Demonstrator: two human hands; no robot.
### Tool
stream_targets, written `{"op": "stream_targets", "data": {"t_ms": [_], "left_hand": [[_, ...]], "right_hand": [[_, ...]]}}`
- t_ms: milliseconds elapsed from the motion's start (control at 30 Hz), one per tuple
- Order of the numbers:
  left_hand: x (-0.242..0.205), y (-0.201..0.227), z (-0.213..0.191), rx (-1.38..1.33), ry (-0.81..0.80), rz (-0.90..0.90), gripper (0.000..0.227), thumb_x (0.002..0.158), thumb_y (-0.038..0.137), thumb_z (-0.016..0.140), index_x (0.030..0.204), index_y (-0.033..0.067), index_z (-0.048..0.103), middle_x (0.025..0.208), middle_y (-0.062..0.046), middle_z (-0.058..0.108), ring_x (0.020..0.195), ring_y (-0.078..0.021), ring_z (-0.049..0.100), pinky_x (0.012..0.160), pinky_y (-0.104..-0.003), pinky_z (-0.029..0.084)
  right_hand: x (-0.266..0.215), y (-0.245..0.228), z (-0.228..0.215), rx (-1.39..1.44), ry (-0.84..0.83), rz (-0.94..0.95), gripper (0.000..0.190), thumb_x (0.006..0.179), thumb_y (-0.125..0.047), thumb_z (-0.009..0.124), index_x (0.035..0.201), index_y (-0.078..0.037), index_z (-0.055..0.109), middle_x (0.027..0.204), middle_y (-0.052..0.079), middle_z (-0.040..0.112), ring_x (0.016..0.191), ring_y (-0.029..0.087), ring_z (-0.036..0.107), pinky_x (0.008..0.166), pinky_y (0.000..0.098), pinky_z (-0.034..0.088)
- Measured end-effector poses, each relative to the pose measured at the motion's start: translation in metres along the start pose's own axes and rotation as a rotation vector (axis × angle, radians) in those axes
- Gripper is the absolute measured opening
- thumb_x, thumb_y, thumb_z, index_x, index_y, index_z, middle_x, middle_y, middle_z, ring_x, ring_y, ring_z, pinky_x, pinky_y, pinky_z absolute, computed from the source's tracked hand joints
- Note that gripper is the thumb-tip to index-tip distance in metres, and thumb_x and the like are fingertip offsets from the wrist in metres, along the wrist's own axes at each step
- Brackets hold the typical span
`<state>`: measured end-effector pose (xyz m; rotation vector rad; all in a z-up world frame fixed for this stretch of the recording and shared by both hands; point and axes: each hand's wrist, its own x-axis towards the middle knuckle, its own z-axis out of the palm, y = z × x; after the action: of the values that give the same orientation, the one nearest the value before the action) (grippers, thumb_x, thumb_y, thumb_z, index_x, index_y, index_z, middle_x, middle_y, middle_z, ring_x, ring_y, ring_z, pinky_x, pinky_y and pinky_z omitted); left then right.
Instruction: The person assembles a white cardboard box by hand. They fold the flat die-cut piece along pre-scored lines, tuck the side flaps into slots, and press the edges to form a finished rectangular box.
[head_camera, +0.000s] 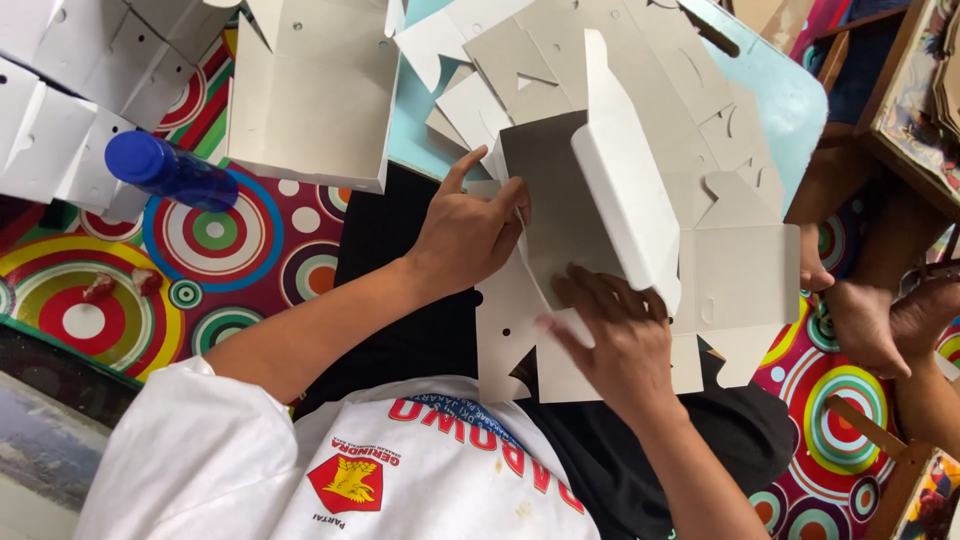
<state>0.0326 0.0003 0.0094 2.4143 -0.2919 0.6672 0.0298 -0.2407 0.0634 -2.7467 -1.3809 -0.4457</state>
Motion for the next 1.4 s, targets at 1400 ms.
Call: {"op": "stream_targets", "data": {"t_ms": [1400], "left_hand": [[0.021,-0.006,-0.03,-0.14,-0.124,-0.112,0.017,0.095,0.001,0.052,0.097,0.0175,0.053,0.054,-0.001,0.063,0.061,-0.0203,0.076,0.12,-0.054,0.026]], "right_hand": [[0.02,0.01,-0.017,0.283,0.073,-0.035,0.026,0.094,-0.021,0.071,0.118,-0.01,0.068,0.076,0.012,0.071,0.081,0.033,0.074,0.079,0.0413,0.058]]}}
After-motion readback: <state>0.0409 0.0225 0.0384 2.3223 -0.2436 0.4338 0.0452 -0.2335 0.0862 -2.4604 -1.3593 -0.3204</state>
